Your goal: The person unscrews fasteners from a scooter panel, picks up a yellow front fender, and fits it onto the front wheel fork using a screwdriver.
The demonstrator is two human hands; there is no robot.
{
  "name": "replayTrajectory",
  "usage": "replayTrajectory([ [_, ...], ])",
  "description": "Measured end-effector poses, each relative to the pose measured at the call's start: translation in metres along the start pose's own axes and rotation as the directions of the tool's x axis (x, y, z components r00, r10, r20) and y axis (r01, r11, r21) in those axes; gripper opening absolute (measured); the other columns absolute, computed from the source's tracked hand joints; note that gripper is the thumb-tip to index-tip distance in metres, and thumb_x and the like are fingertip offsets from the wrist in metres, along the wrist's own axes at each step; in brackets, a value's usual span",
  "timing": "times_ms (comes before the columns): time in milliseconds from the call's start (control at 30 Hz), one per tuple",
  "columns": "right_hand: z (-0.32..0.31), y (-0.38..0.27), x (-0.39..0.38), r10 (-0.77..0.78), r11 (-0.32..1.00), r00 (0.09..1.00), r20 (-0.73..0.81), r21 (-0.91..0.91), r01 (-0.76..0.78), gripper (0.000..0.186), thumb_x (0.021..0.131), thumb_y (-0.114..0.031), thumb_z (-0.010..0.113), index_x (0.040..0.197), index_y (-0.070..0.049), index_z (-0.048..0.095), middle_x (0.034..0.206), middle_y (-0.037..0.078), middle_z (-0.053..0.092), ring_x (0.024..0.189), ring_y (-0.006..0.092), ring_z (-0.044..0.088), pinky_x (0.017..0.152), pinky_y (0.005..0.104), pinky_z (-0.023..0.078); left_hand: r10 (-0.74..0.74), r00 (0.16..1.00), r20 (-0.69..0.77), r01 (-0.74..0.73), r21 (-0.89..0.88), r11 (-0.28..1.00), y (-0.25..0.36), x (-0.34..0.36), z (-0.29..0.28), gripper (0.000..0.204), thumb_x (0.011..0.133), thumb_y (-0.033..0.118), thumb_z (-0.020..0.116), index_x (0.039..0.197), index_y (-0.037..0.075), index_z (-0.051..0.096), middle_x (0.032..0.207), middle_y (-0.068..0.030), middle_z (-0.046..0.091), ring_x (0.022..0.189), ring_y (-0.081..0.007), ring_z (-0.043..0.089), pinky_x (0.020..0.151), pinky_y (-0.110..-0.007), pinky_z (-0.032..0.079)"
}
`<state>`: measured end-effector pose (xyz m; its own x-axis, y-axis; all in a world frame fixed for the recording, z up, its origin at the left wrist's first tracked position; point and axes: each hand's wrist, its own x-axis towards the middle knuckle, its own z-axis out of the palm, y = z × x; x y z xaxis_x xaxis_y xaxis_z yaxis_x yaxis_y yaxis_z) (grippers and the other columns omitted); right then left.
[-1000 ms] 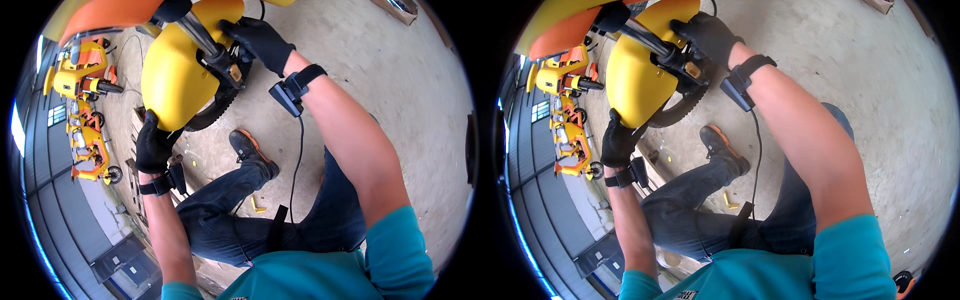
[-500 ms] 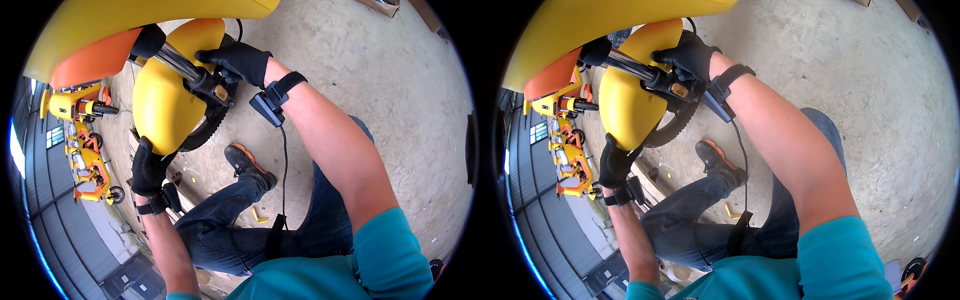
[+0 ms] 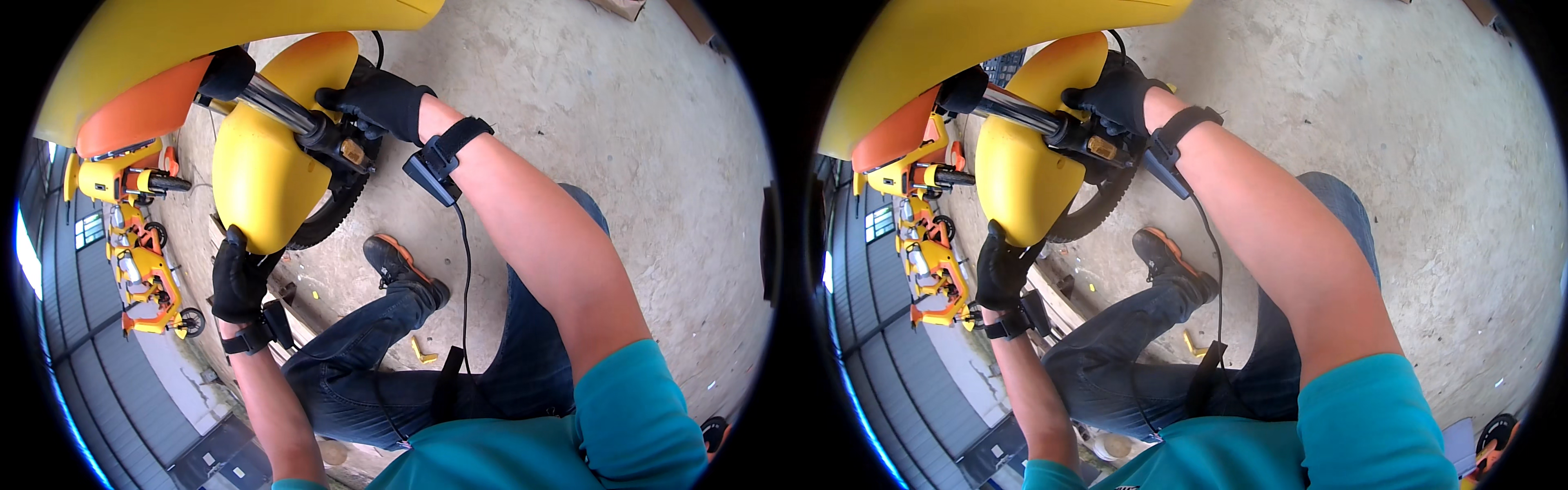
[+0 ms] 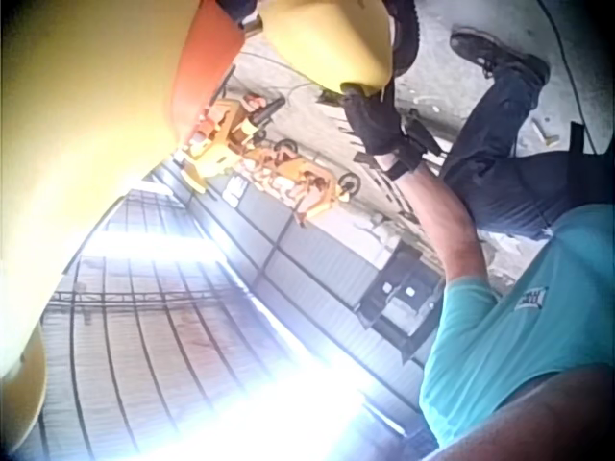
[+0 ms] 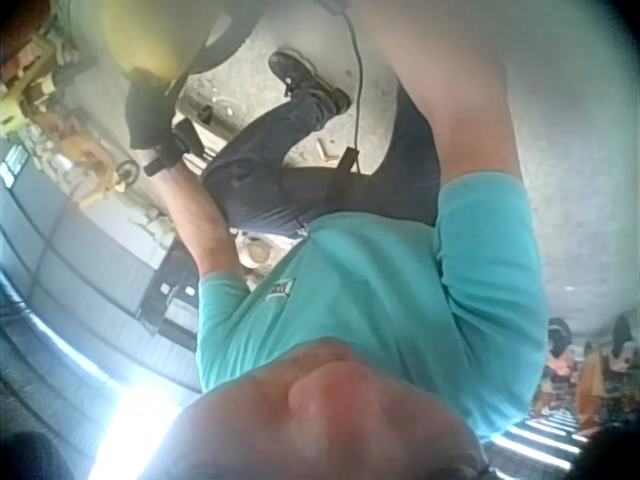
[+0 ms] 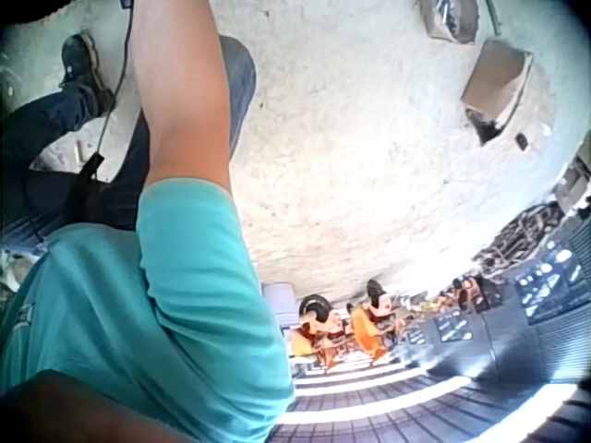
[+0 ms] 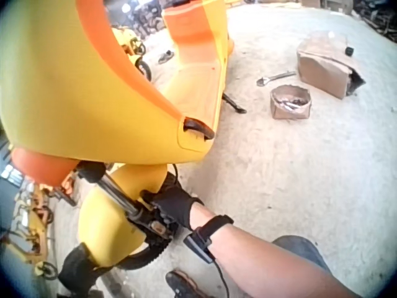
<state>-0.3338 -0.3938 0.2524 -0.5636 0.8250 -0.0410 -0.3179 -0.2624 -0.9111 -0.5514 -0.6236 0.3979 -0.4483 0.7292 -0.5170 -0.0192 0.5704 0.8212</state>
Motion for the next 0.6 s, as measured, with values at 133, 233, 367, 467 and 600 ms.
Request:
replayTrajectory([
  [133, 0.000, 0.002, -0.002, 0.129, 0.988, 0.990, 0.051, 0.074, -0.132, 0.028, 0.092, -0.022, 0.071, 0.115, -0.006, 0.065, 0.087, 0.004, 0.068, 0.070, 0.0118, 0.062, 0.059, 0.0270, 0.051, -0.012, 1.000, -0.008, 0.012, -0.023, 1.000, 0.001, 0.001, 0.002, 0.057, 0.100, 0.049, 0.054, 0.135, 0.003, 0.052, 0.129, -0.0154, 0.061, 0.120, -0.0299, 0.059, 0.103, -0.050, 0.048],
  [233, 0.000, 0.002, -0.004, 0.117, 0.989, 0.989, 0.092, 0.082, -0.124, 0.034, 0.096, -0.030, 0.067, 0.124, -0.011, 0.061, 0.090, -0.001, 0.065, 0.071, 0.0075, 0.057, 0.059, 0.0228, 0.046, -0.013, 1.000, -0.020, 0.012, -0.050, 0.999, 0.001, 0.000, 0.006, 0.058, 0.100, 0.049, 0.053, 0.135, 0.002, 0.051, 0.129, -0.0158, 0.061, 0.121, -0.0299, 0.059, 0.103, -0.049, 0.048],
  [367, 0.002, 0.001, -0.006, 0.091, 0.993, 0.993, 0.072, 0.075, -0.096, 0.035, 0.096, -0.033, 0.067, 0.123, -0.011, 0.061, 0.087, -0.001, 0.062, 0.065, 0.0075, 0.056, 0.055, 0.0221, 0.045, -0.008, 1.000, 0.020, 0.011, -0.115, 0.993, 0.002, 0.000, 0.009, 0.059, 0.101, 0.049, 0.052, 0.136, 0.002, 0.050, 0.130, -0.0163, 0.060, 0.122, -0.0296, 0.059, 0.102, -0.048, 0.049],
  [467, 0.001, 0.002, -0.008, 0.108, 0.994, 0.993, 0.045, 0.007, -0.108, 0.040, 0.098, -0.041, 0.062, 0.124, -0.011, 0.059, 0.087, 0.000, 0.061, 0.064, 0.0079, 0.056, 0.055, 0.0227, 0.045, 0.024, 0.999, 0.028, -0.023, -0.012, 1.000, 0.000, 0.002, 0.009, 0.058, 0.102, 0.048, 0.051, 0.136, 0.001, 0.050, 0.133, -0.0167, 0.058, 0.124, -0.0293, 0.057, 0.103, -0.048, 0.048],
  [600, 0.000, 0.005, -0.011, 0.192, 0.981, 0.981, -0.013, 0.035, -0.191, 0.051, 0.100, -0.054, 0.050, 0.122, -0.009, 0.059, 0.085, 0.001, 0.061, 0.066, 0.0095, 0.057, 0.056, 0.0256, 0.047, 0.154, 0.988, 0.017, -0.154, 0.089, 0.984, -0.006, 0.006, 0.006, 0.052, 0.104, 0.043, 0.048, 0.135, 0.001, 0.051, 0.135, -0.0174, 0.057, 0.128, -0.0296, 0.054, 0.107, -0.049, 0.044],
])
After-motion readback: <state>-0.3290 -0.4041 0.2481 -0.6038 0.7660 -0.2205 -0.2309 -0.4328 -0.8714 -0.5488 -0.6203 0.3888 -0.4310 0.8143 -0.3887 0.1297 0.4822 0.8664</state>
